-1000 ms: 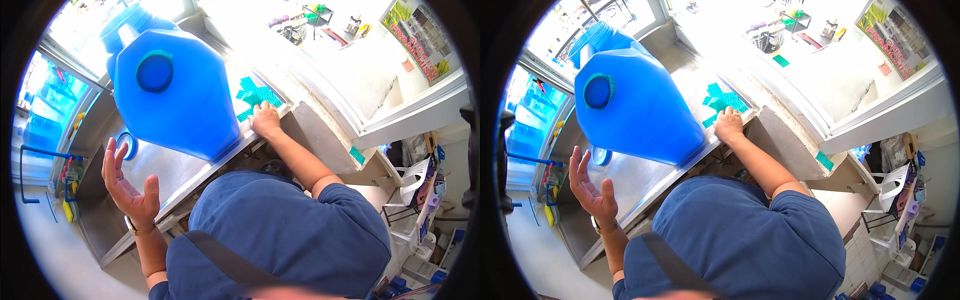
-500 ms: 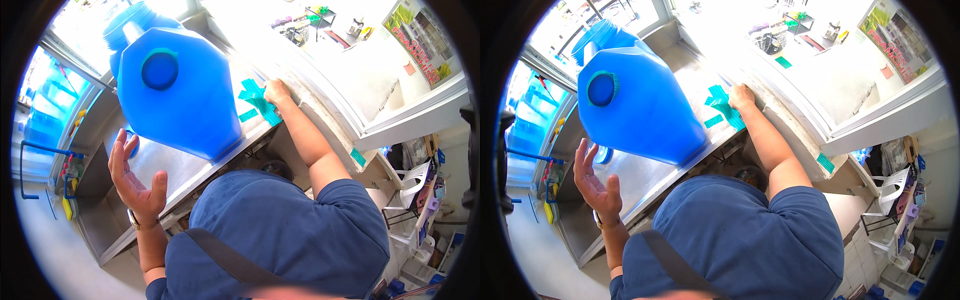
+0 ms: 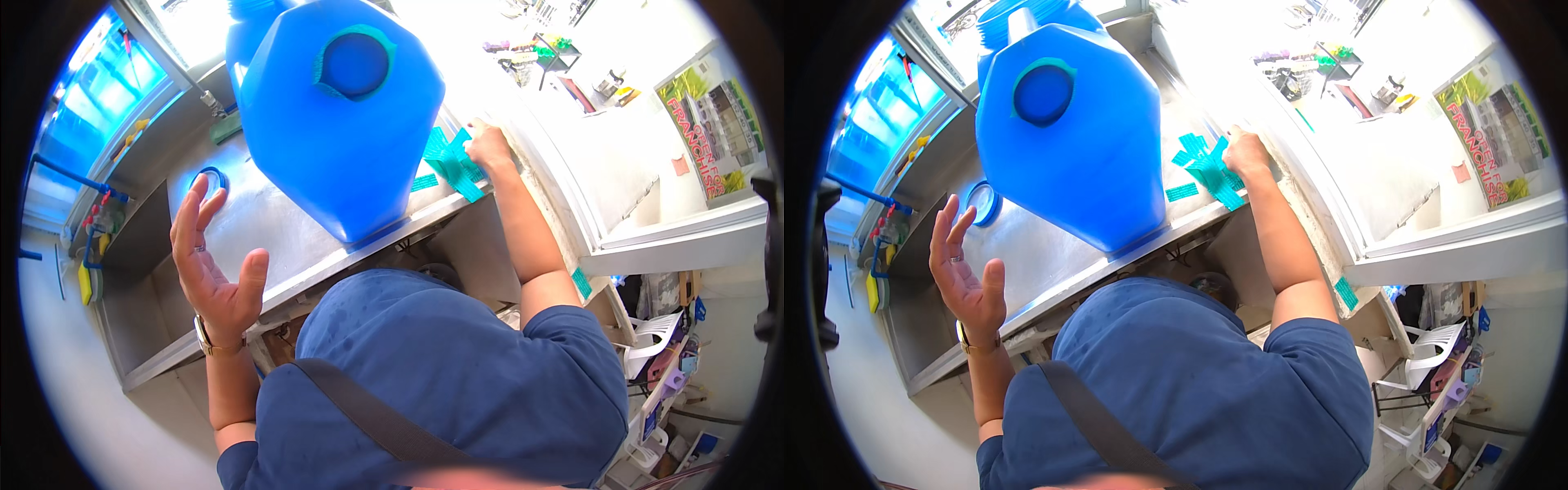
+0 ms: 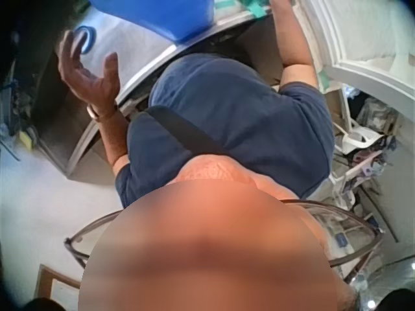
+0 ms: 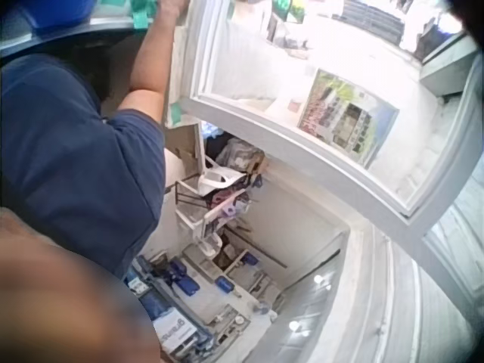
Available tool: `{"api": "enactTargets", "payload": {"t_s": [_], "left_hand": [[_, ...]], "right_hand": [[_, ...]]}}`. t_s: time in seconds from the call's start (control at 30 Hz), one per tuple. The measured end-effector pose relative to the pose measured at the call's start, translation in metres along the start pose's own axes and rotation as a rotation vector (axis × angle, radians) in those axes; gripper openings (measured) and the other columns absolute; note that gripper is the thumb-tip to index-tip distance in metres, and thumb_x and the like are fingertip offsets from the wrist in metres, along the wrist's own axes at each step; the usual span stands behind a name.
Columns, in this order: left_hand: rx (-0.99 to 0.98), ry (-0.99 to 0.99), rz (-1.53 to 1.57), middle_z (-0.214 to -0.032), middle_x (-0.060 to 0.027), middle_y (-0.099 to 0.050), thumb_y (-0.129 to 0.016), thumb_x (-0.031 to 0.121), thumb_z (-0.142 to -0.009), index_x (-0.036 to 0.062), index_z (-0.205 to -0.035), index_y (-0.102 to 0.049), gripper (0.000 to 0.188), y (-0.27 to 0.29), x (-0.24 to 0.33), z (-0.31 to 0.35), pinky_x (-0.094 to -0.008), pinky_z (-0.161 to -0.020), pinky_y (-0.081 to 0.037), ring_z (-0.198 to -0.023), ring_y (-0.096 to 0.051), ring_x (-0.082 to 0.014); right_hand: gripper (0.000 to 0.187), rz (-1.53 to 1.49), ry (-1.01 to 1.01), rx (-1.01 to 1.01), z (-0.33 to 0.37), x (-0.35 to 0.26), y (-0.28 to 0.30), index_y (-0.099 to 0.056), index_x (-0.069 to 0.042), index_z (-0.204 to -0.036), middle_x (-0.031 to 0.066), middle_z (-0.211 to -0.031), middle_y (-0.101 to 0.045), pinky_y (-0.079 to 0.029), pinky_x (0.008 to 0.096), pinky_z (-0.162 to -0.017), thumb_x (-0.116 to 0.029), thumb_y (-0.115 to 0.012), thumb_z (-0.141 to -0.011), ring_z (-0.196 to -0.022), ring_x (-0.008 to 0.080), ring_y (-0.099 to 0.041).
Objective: The person cleans a stainless steel countertop with a green sponge, then handles a large blue plastic water container. They attach a green spigot to the container, wipe it with a cloth, and use a hot air gun to heat the spigot area. Finally, they open a clear plastic bag and place it over a metal tray.
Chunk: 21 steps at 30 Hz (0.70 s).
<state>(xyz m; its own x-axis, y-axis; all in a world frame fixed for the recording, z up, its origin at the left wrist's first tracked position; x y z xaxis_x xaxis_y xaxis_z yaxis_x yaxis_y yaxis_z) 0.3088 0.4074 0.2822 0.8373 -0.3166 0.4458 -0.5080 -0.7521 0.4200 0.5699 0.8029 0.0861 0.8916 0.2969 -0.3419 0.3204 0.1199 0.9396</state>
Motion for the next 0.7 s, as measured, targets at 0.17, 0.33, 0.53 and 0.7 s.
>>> {"api": "enactTargets", "payload": {"t_s": [0.17,0.33,0.53,0.7], "left_hand": [[-0.008,0.01,0.018,-0.143,-0.0244,-0.049,-0.074,0.038,-0.089,-0.001,-0.145,-0.04,0.076,-0.003,-0.002,-0.001,-0.0469,-0.104,-0.048,-0.131,-0.051,-0.0339],[-0.008,-0.03,0.033,-0.143,-0.0239,-0.049,-0.073,0.043,-0.089,0.0004,-0.145,-0.04,0.078,-0.012,-0.002,-0.007,-0.0467,-0.104,-0.048,-0.13,-0.052,-0.0342],[-0.015,-0.052,0.063,-0.141,-0.0233,-0.051,-0.073,0.043,-0.089,-0.0002,-0.144,-0.042,0.078,-0.018,0.0,-0.015,-0.0463,-0.101,-0.051,-0.129,-0.053,-0.033],[-0.015,-0.007,0.174,-0.142,-0.021,-0.051,-0.065,0.043,-0.095,0.0007,-0.144,-0.043,0.069,-0.017,-0.02,-0.014,-0.0451,-0.104,-0.048,-0.128,-0.054,-0.0308]], "right_hand": [[0.021,-0.116,0.139,0.148,0.004,0.0,0.02,-0.074,-0.011,-0.101,0.0131,-0.095,-0.074,-0.055,0.0403,-0.085,-0.021,-0.072,-0.083,-0.09,0.0303,-0.071],[0.018,-0.369,-0.013,-0.008,0.005,0.005,0.021,-0.071,-0.008,-0.102,0.0147,-0.09,-0.074,-0.057,0.0371,-0.078,-0.02,-0.069,-0.088,-0.077,0.024,-0.073],[0.018,-0.657,-0.171,-0.027,0.022,0.003,0.032,-0.063,-0.004,-0.107,0.0111,-0.093,-0.072,-0.056,0.0289,-0.054,-0.018,-0.064,-0.096,-0.074,0.0151,-0.071],[0.023,-0.767,0.011,0.26,0.048,-0.009,0.074,-0.06,-0.002,-0.113,0.006,-0.089,-0.069,-0.054,0.0262,-0.062,-0.017,-0.065,-0.097,-0.077,0.0128,-0.068]]}}
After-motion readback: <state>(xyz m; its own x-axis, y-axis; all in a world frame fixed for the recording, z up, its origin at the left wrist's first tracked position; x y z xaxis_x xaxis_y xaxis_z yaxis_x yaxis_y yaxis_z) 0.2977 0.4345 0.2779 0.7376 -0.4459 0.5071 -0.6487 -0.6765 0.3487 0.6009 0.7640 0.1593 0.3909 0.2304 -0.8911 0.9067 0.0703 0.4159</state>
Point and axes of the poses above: each hand's wrist, its own z-axis away from the middle knuckle, its own y-axis out of the back of the hand, x = y × z, the point moved 6 cm from there along -z, towards the middle knuckle
